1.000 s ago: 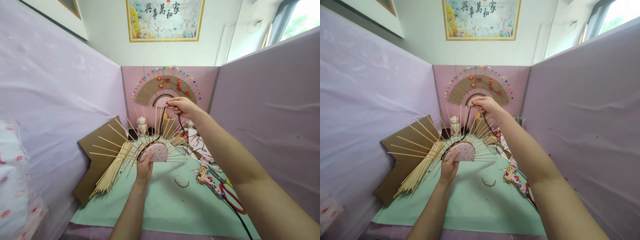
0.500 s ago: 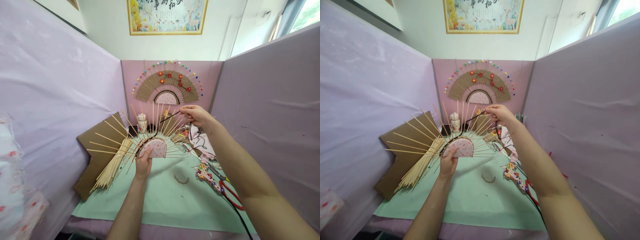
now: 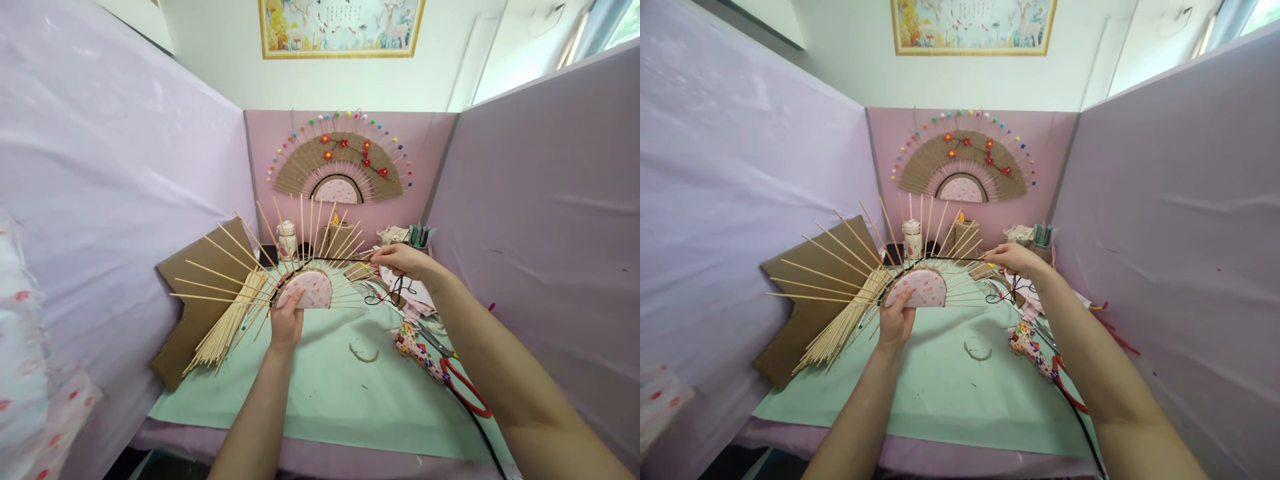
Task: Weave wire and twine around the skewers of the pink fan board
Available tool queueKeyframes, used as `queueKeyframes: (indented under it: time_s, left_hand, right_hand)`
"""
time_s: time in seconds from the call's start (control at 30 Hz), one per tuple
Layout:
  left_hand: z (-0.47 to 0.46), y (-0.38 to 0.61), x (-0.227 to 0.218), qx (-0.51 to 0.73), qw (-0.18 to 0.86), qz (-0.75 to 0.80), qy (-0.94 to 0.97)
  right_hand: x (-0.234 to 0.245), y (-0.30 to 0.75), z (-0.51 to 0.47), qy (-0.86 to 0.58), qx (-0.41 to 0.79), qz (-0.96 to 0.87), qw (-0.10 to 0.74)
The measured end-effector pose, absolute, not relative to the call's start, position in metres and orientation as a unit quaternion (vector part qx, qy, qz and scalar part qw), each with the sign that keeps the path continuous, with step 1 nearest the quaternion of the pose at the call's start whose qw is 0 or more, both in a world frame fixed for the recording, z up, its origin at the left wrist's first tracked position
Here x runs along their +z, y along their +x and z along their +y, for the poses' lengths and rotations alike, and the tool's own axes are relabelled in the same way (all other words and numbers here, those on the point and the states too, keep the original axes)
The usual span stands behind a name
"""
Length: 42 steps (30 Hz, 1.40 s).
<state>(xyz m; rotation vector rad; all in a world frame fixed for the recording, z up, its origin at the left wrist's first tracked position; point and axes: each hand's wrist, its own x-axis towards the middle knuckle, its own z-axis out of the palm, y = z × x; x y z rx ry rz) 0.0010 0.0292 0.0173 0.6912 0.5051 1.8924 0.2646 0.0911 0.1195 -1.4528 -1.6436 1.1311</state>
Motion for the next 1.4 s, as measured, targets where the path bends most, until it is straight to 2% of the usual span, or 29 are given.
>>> queueKeyframes:
  time_s: [0.27, 0.4, 0.9, 1.2, 1.4]
  left_hand:
    - [0.030, 0.002, 0.019, 0.794, 0.495, 0.213, 0.282]
    - [0.029, 0.002, 0.019, 0.795, 0.499, 0.216, 0.271]
    - [0.031, 0.001, 0.015, 0.784, 0.506, 0.209, 0.291]
    - [0.028, 0.003, 0.017, 0.781, 0.501, 0.223, 0.297]
    - [0.027, 0.004, 0.016, 0.769, 0.522, 0.225, 0.291]
  right_hand:
    - [0.103, 0.270, 0.096, -0.623, 0.340, -0.657, 0.252]
    - [0.107, 0.269, 0.094, -0.624, 0.307, -0.677, 0.242]
    - [0.168, 0.235, 0.092, -0.521, 0.210, -0.690, 0.456]
    - [0.202, 0.211, 0.112, -0.441, 0.169, -0.739, 0.481]
    - [0.201, 0.211, 0.129, -0.475, 0.153, -0.722, 0.480]
